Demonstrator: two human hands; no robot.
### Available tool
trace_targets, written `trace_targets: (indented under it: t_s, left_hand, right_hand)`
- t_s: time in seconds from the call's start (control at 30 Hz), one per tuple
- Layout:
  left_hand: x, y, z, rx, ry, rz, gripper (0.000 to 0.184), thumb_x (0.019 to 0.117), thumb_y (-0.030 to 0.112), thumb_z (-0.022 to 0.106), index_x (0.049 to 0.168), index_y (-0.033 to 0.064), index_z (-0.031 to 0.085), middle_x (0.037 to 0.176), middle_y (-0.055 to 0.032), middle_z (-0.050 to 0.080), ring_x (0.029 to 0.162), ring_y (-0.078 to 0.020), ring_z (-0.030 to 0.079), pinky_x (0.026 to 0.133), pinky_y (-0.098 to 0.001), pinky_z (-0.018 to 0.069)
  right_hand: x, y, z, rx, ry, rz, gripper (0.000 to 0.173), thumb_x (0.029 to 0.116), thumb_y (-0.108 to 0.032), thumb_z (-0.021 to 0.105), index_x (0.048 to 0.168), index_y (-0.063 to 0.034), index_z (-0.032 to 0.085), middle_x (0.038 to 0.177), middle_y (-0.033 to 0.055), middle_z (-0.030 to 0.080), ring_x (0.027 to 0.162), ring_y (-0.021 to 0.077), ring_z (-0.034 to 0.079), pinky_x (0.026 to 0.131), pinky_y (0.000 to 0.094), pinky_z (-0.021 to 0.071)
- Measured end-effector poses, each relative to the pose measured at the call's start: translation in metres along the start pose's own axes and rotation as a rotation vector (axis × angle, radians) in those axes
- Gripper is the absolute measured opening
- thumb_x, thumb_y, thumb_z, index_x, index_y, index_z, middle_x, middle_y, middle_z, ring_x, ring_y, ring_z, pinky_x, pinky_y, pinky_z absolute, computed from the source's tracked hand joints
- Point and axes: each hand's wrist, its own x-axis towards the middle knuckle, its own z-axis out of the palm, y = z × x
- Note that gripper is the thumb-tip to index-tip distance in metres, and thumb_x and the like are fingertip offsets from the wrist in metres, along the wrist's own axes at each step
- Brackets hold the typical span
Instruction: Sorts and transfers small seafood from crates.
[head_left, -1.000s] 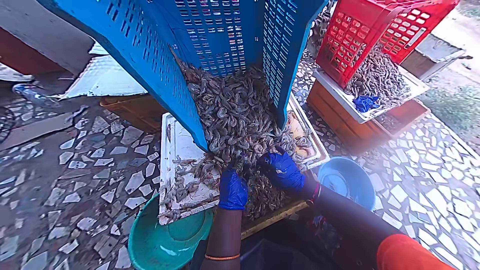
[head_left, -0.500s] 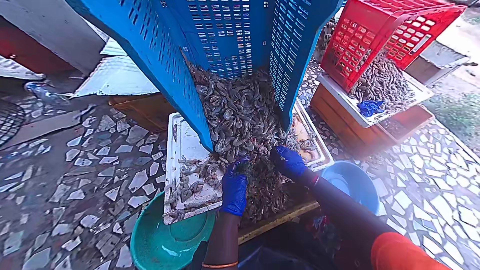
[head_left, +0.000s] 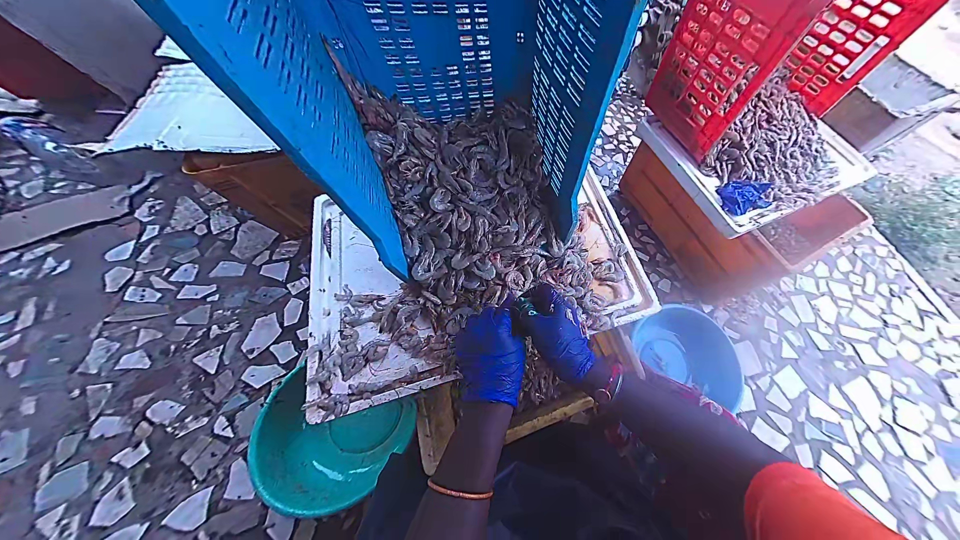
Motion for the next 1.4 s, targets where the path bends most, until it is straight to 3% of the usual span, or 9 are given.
trace_targets:
  t_s: [0.37, 0.53, 0.63, 0.73, 1.0, 1.1, 1.2, 1.3, 1.4]
  left_hand:
    - [0.010, -0.036, -0.020, -0.535, -0.109, -0.376, 0.032, 0.1008, 0.004, 0.051, 0.121, 0.0155, 0.073, 0.122, -0.0095, 0.071, 0.119, -0.0248, 0.065, 0.103, -0.0521, 0.0491]
    - [0.005, -0.051, -0.033, -0.395, -0.296, -0.288, 0.063, 0.0960, -0.001, 0.051, 0.151, 0.0290, 0.052, 0.148, -0.0097, 0.056, 0.137, -0.0286, 0.052, 0.111, -0.0516, 0.0435]
    - [-0.002, -0.041, -0.029, -0.661, -0.331, -0.133, 0.060, 0.0895, -0.008, 0.057, 0.143, 0.0206, 0.061, 0.142, -0.0071, 0.061, 0.132, -0.0159, 0.056, 0.111, -0.0373, 0.0452]
    - [-0.007, -0.023, -0.019, -0.608, -0.323, -0.212, 0.040, 0.0942, 0.001, 0.060, 0.134, 0.0063, 0.064, 0.135, -0.0138, 0.064, 0.128, -0.0220, 0.060, 0.110, -0.0438, 0.0461]
    - [-0.012, -0.011, -0.027, -0.339, -0.370, -0.247, 0.039, 0.0975, 0.003, 0.054, 0.134, 0.0109, 0.066, 0.137, -0.0145, 0.063, 0.131, -0.0293, 0.058, 0.110, -0.0501, 0.0452]
    - [-0.009, -0.015, -0.030, -0.403, -0.370, -0.270, 0.036, 0.0985, 0.003, 0.054, 0.131, 0.0115, 0.068, 0.130, -0.0131, 0.068, 0.124, -0.0275, 0.062, 0.106, -0.0520, 0.0475]
    - [-0.010, -0.020, -0.026, -0.557, -0.326, -0.185, 0.032, 0.1024, 0.007, 0.050, 0.130, 0.0075, 0.067, 0.128, -0.0128, 0.068, 0.122, -0.0208, 0.063, 0.107, -0.0441, 0.0473]
    - [-0.010, -0.022, -0.022, -0.753, -0.247, -0.159, 0.030, 0.1003, 0.004, 0.052, 0.125, 0.0070, 0.069, 0.125, -0.0081, 0.069, 0.118, -0.0106, 0.063, 0.105, -0.0323, 0.0485]
    - [-0.012, -0.023, -0.019, -0.889, -0.201, -0.153, 0.031, 0.0958, -0.004, 0.057, 0.119, 0.0087, 0.074, 0.118, -0.0031, 0.073, 0.111, -0.0050, 0.065, 0.100, -0.0278, 0.0520]
  right_hand:
    - [0.003, 0.007, -0.010, 0.383, -0.268, -0.130, 0.020, 0.1026, -0.001, 0.050, 0.118, 0.0068, 0.060, 0.105, 0.0150, 0.071, 0.090, 0.0230, 0.074, 0.080, 0.0394, 0.0650]
    - [-0.001, 0.003, -0.019, 0.360, -0.269, -0.021, 0.020, 0.1022, -0.003, 0.052, 0.117, 0.0042, 0.063, 0.101, 0.0106, 0.071, 0.085, 0.0169, 0.071, 0.077, 0.0335, 0.0618]
    - [-0.009, 0.003, -0.020, 0.387, -0.282, -0.010, 0.019, 0.1015, -0.003, 0.053, 0.115, 0.0031, 0.065, 0.098, 0.0082, 0.070, 0.082, 0.0139, 0.069, 0.075, 0.0308, 0.0602]
    - [-0.015, 0.007, -0.020, 0.409, -0.257, -0.051, 0.013, 0.1006, -0.002, 0.056, 0.108, 0.0020, 0.066, 0.092, 0.0048, 0.070, 0.081, 0.0105, 0.067, 0.075, 0.0279, 0.0586]
    - [-0.014, 0.007, -0.040, 0.411, 0.086, -0.090, 0.020, 0.0969, 0.005, 0.058, 0.116, 0.0084, 0.061, 0.100, 0.0110, 0.068, 0.086, 0.0118, 0.067, 0.078, 0.0282, 0.0595]
    - [-0.010, 0.002, -0.067, -0.226, -0.170, -0.166, 0.024, 0.0980, -0.013, 0.065, 0.118, -0.0024, 0.070, 0.118, 0.0089, 0.068, 0.109, 0.0128, 0.065, 0.098, 0.0295, 0.0535]
    - [-0.009, 0.001, -0.075, -0.954, -0.366, -0.144, 0.051, 0.0954, -0.043, 0.065, 0.140, -0.0175, 0.062, 0.141, 0.0157, 0.059, 0.129, 0.0355, 0.056, 0.104, 0.0581, 0.0454]
    - [-0.013, 0.004, -0.075, -0.881, -0.429, -0.132, 0.038, 0.0963, -0.038, 0.063, 0.127, -0.0162, 0.068, 0.130, 0.0101, 0.066, 0.118, 0.0268, 0.064, 0.101, 0.0514, 0.0498]
    - [-0.021, 0.002, -0.066, -0.526, -0.522, -0.139, 0.046, 0.0980, -0.031, 0.065, 0.139, -0.0117, 0.060, 0.133, 0.0082, 0.064, 0.115, 0.0158, 0.064, 0.102, 0.0363, 0.0513]
